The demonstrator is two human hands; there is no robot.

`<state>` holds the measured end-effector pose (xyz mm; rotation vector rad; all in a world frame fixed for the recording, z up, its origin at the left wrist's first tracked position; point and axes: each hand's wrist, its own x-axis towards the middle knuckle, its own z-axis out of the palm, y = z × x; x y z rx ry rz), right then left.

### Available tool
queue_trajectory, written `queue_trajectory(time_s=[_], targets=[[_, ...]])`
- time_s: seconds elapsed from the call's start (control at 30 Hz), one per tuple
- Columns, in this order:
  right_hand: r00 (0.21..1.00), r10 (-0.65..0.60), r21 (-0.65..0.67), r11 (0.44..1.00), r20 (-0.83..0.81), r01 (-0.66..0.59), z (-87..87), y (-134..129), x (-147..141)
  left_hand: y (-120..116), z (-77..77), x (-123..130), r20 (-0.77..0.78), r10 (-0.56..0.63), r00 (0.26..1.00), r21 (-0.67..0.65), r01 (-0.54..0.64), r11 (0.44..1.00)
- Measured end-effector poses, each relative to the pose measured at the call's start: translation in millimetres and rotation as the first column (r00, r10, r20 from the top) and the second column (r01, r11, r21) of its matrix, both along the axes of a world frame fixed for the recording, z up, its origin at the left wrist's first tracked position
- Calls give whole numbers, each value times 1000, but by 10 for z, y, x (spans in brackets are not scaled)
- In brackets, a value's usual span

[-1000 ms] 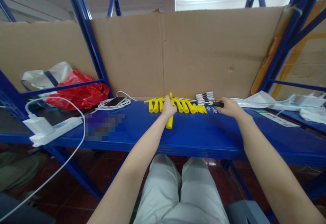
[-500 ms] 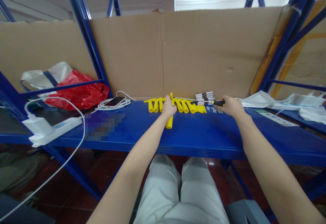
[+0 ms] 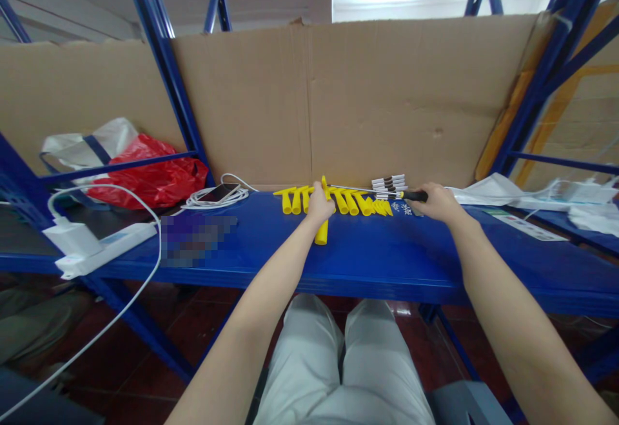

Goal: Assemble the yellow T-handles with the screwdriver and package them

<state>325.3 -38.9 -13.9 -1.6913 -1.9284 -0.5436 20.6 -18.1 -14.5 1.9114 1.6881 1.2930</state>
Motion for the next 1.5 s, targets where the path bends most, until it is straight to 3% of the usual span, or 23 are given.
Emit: queue_trajectory(time_s=[0.3,0.63,0.93,1.5], targets=[[998,-22,27,999,66,20,-26,42,43,1,-1,-3,-15,-12,1000,-8,12,1000],[984,-176,-36,984,-13,176,9,-20,-7,67,-57,9,42,-44,998,29,43,999],[997,-74,-55,996,7,74,38,-81,-71,22,-22,-1,7,-15,1000,15,14,1000],[995,-44,48,998,88,40,-10,17,23,52,-49,-5,-13,-25,1000,39,25,999]])
